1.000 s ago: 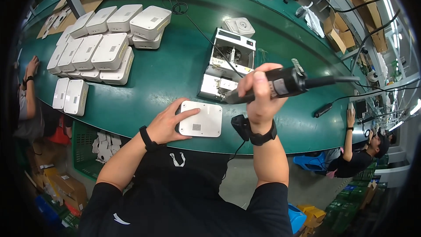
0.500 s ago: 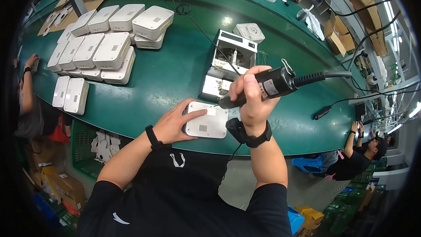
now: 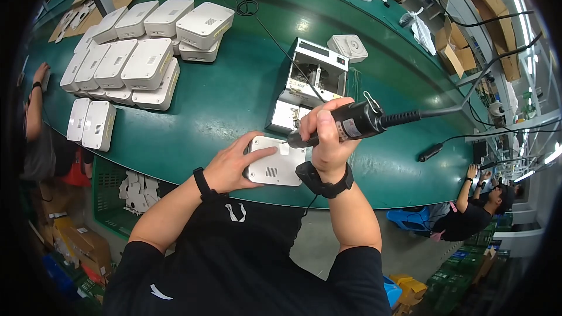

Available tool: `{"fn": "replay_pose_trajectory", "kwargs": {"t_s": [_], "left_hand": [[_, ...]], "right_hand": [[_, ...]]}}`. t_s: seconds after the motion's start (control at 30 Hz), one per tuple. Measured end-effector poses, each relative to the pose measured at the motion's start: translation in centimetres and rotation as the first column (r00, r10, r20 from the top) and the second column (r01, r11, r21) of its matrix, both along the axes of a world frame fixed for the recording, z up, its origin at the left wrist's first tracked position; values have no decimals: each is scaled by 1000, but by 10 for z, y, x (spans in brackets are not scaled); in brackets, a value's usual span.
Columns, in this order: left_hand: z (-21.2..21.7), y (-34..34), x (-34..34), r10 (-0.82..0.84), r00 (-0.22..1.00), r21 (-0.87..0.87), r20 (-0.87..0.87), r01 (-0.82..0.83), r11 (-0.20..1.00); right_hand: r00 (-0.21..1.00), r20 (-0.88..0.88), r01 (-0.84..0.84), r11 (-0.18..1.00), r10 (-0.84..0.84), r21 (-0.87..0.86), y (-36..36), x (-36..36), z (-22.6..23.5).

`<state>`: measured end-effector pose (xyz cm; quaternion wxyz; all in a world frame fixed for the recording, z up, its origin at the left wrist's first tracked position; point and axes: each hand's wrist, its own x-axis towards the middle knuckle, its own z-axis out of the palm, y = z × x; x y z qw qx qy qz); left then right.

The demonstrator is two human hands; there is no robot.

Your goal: The recorder is using an electric screwdriver to assemble small white electronic devices on an assembly line.

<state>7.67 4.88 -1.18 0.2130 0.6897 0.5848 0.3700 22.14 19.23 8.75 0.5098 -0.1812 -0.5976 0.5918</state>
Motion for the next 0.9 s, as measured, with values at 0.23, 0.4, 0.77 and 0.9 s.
{"fn": "replay_pose_trajectory", "kwargs": {"t_s": [0.23, 0.4, 0.77, 0.9], "left_hand": [[-2, 2, 0, -21, 1000, -30, -6, 21, 999], [-1, 9, 9, -39, 999, -22, -20, 38, 999], [-1, 18, 15, -60, 998, -21, -22, 60, 998], [-1, 19, 14, -61, 997, -25, -37, 60, 998]], "right_hand": [[1000, 20, -3, 1000, 3, 7, 0, 10, 18], [995, -37, 98, 992, -95, 84, 14, 10, 34], [999, 41, 22, 999, -24, 40, -1, 2, 35], [1000, -6, -28, 999, 28, 44, -14, -7, 34]]}}
